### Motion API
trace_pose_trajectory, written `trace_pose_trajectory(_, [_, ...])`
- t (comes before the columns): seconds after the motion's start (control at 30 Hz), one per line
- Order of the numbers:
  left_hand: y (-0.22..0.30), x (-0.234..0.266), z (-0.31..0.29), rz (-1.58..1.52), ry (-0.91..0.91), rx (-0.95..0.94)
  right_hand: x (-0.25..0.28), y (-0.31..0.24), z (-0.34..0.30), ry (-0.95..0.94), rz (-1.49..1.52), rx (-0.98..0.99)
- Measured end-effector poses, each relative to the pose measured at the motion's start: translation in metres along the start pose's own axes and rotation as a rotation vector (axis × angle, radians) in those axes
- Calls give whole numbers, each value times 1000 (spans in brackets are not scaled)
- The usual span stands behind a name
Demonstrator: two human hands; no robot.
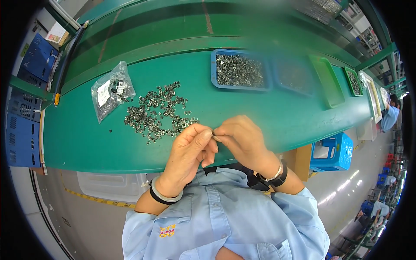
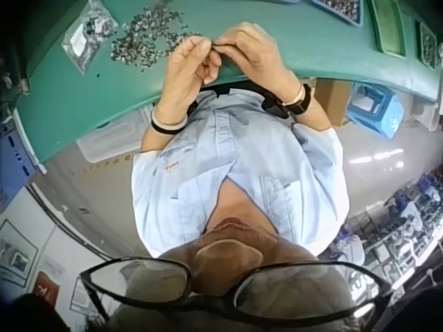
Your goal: The person picks up a metal component and a small black part by hand, presses them together, and places the assembled unit into a blue tray.
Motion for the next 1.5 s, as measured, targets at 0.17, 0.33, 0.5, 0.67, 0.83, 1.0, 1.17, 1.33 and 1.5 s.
trace_pose_trajectory(0.17, [-3, -3, 2, 39, 10, -15, 4, -4, -1, 30, -17, 20])
trace_pose_trajectory(0.33, [-7, -4, 2, -2, 19, 6, 6, -6, -7, 83, 7, -9])
trace_pose_trajectory(0.5, [-11, -4, 2, -31, 14, 15, 6, -8, -8, 101, -1, -8])
trace_pose_trajectory(0.67, [-4, -6, 1, 132, 65, -102, 10, -13, -1, 62, -98, 62])
trace_pose_trajectory(0.83, [-2, -11, -4, -21, -16, -29, 13, -7, -7, 119, 66, -29])
trace_pose_trajectory(1.0, [-8, -18, -6, -231, -168, 127, 12, -3, -10, 200, 249, -183])
trace_pose_trajectory(1.17, [-11, -16, -7, -225, -118, 123, 10, -4, -8, 182, 247, -117])
trace_pose_trajectory(1.33, [-10, -15, -5, -195, -155, 79, 9, -3, -10, 175, 250, -84])
trace_pose_trajectory(1.5, [-8, -15, -4, -172, -143, 67, 6, 1, -12, 184, 268, -139])
Point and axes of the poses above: each hand's wrist, its own z-axis towards the middle knuckle, its own x-axis out of the back of the hand, y = z × x, the point moved 6 cm from there along z, towards the middle knuckle, and after that the axes turned 15 degrees about y, right-handed, at the moved point
